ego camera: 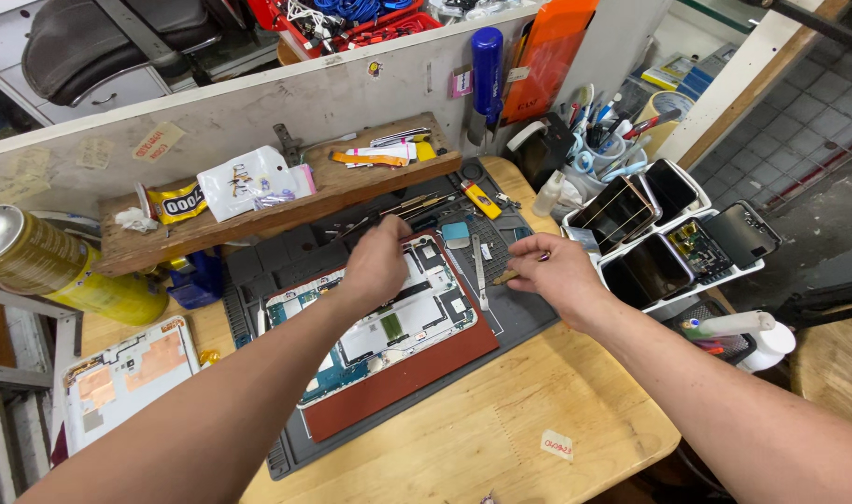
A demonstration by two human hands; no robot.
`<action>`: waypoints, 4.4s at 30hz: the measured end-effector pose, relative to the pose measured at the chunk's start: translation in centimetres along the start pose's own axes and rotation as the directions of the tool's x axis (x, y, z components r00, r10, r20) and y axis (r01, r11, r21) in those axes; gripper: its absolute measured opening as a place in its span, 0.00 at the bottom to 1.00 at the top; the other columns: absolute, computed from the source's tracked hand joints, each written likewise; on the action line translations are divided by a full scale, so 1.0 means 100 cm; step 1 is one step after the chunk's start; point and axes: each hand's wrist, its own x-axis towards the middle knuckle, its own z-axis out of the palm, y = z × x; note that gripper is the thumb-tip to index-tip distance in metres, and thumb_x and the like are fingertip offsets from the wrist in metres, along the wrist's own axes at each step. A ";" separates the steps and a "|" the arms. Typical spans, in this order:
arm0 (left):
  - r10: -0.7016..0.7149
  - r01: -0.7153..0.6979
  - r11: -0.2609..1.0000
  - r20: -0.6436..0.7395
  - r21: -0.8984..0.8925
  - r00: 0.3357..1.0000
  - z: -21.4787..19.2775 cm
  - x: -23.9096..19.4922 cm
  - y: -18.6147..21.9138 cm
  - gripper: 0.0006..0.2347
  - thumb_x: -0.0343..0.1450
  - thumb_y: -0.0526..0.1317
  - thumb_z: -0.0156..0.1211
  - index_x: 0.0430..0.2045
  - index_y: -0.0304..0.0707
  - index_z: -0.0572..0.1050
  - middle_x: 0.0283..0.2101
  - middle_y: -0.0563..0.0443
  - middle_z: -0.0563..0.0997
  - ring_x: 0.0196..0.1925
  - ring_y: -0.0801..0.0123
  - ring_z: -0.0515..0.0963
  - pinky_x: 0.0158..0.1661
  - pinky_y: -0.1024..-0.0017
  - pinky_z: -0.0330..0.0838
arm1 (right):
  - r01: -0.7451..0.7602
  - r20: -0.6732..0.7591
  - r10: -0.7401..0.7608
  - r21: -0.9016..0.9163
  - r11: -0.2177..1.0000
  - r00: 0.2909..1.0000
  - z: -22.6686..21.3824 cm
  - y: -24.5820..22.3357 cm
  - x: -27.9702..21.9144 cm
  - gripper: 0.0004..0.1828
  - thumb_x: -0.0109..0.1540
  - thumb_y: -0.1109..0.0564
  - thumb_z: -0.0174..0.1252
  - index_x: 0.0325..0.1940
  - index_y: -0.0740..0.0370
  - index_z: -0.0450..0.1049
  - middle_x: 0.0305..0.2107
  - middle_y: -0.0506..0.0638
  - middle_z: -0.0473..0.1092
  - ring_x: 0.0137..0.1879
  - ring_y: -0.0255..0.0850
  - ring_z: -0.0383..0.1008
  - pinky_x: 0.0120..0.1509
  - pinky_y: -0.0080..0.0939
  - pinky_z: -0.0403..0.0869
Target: The person uses a small metal tool to carefully pry and lift a thin copper-colored ribbon cable from the internal frame of a disassembled tablet. The hands repeatedly adjust the cable's position along the device's edge.
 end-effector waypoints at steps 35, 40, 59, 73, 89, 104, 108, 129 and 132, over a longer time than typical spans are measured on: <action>-0.018 -0.043 0.971 0.251 0.236 0.968 -0.036 -0.138 0.028 0.29 0.68 0.46 0.67 0.64 0.38 0.66 0.71 0.35 0.60 0.75 0.43 0.54 0.70 0.45 0.48 | 0.243 -0.003 -0.360 -0.732 0.636 0.933 0.070 -0.027 -0.094 0.13 0.63 0.58 0.52 0.48 0.60 0.78 0.32 0.54 0.79 0.40 0.48 0.81 0.49 0.48 0.76; -0.046 -0.020 0.971 0.268 0.237 0.962 -0.036 -0.138 0.028 0.28 0.67 0.44 0.67 0.63 0.38 0.66 0.71 0.36 0.59 0.75 0.44 0.54 0.70 0.45 0.48 | 0.215 -0.030 -0.335 -0.712 0.668 0.942 0.070 -0.028 -0.099 0.13 0.64 0.57 0.52 0.49 0.59 0.79 0.32 0.55 0.79 0.40 0.47 0.81 0.48 0.48 0.77; -0.158 -0.018 0.931 0.443 0.366 0.882 -0.053 -0.152 0.054 0.41 0.67 0.61 0.61 0.72 0.42 0.53 0.76 0.36 0.48 0.76 0.46 0.41 0.70 0.38 0.35 | 0.230 -0.046 -0.344 -0.660 0.715 0.938 0.067 -0.027 -0.087 0.13 0.63 0.57 0.55 0.48 0.60 0.80 0.32 0.53 0.80 0.40 0.45 0.81 0.48 0.45 0.76; -0.069 -0.051 0.928 0.304 0.369 0.950 -0.037 -0.141 0.029 0.26 0.75 0.54 0.48 0.69 0.50 0.58 0.74 0.42 0.53 0.77 0.48 0.46 0.70 0.37 0.39 | 0.185 -0.071 -0.297 -0.640 0.746 0.952 0.059 -0.029 -0.069 0.14 0.63 0.57 0.53 0.49 0.58 0.80 0.33 0.52 0.80 0.38 0.43 0.82 0.46 0.44 0.77; -0.174 0.061 0.939 0.313 0.339 0.934 -0.048 -0.122 0.043 0.23 0.70 0.48 0.63 0.61 0.49 0.70 0.67 0.47 0.65 0.74 0.54 0.58 0.71 0.36 0.48 | 0.275 0.019 -0.352 -0.666 0.694 0.936 0.059 -0.030 -0.073 0.13 0.63 0.58 0.54 0.49 0.59 0.78 0.35 0.52 0.80 0.41 0.44 0.81 0.49 0.44 0.77; -0.162 0.065 0.942 0.276 0.330 0.947 -0.041 -0.120 0.042 0.24 0.70 0.46 0.65 0.61 0.47 0.69 0.70 0.41 0.60 0.75 0.47 0.53 0.69 0.35 0.47 | 0.269 0.037 -0.331 -0.668 0.694 0.943 0.063 -0.035 -0.082 0.12 0.64 0.57 0.54 0.49 0.61 0.78 0.37 0.53 0.80 0.44 0.44 0.81 0.51 0.44 0.77; -0.179 0.076 0.940 0.290 0.333 0.940 -0.041 -0.120 0.042 0.24 0.70 0.46 0.64 0.62 0.48 0.69 0.70 0.42 0.60 0.76 0.48 0.52 0.70 0.35 0.46 | 0.251 0.036 -0.309 -0.676 0.693 0.950 0.063 -0.036 -0.082 0.12 0.64 0.57 0.54 0.49 0.60 0.77 0.37 0.53 0.80 0.44 0.45 0.82 0.51 0.45 0.77; -0.221 0.099 0.932 0.329 0.348 0.918 -0.047 -0.120 0.047 0.24 0.71 0.48 0.63 0.63 0.53 0.68 0.71 0.45 0.59 0.77 0.50 0.50 0.71 0.38 0.44 | 0.427 0.334 -0.325 -0.859 0.281 0.885 0.079 -0.061 -0.076 0.16 0.65 0.52 0.54 0.56 0.57 0.74 0.33 0.62 0.78 0.43 0.58 0.79 0.50 0.57 0.75; -0.216 0.094 0.932 0.329 0.349 0.919 -0.046 -0.120 0.047 0.25 0.71 0.48 0.63 0.64 0.53 0.66 0.71 0.45 0.59 0.77 0.51 0.50 0.72 0.38 0.43 | 0.434 0.351 -0.292 -0.847 0.306 0.890 0.074 -0.065 -0.077 0.16 0.66 0.51 0.53 0.55 0.57 0.73 0.33 0.61 0.78 0.43 0.57 0.79 0.50 0.57 0.75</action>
